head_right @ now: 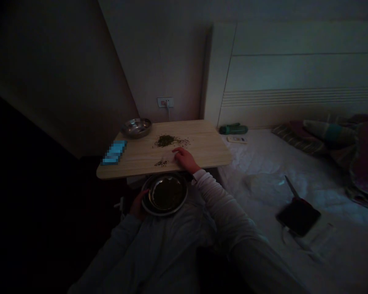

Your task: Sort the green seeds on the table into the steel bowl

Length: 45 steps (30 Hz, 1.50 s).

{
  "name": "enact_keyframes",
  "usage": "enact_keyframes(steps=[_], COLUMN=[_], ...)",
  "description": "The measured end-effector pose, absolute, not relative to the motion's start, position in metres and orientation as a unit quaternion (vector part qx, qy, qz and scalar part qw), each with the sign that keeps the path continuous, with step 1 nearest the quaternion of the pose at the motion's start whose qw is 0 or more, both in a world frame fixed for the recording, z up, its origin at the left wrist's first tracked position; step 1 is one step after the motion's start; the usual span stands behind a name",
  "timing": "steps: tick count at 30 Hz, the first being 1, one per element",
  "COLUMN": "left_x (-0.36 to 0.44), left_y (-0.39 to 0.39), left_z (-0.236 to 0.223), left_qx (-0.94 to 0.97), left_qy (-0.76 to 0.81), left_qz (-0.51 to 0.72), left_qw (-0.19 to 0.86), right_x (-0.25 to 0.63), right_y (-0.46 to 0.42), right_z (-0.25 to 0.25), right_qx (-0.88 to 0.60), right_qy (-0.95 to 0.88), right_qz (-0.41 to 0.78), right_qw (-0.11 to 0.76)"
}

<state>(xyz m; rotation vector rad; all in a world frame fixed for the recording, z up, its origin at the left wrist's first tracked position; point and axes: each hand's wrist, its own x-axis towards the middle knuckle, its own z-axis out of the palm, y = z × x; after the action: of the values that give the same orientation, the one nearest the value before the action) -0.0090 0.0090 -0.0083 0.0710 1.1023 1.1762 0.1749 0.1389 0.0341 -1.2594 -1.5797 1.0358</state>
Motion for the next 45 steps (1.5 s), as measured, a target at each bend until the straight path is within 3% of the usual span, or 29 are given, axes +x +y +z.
enact_keyframes(steps=[7, 45], left_x=[-0.008, -0.008], left_y=[0.008, 0.007], left_z=[-0.01, -0.005], left_qx=[0.026, 0.022], left_qy=[0.484, 0.491], left_qz=[0.522, 0.522], left_qw=[0.702, 0.697], right_x=[0.177, 0.175], right_y=[0.134, 0.13], right_z=[0.036, 0.043], right_qx=[-0.517, -0.527], right_qy=[-0.674, -0.69], right_qz=[0.352, 0.347], right_qw=[0.393, 0.355])
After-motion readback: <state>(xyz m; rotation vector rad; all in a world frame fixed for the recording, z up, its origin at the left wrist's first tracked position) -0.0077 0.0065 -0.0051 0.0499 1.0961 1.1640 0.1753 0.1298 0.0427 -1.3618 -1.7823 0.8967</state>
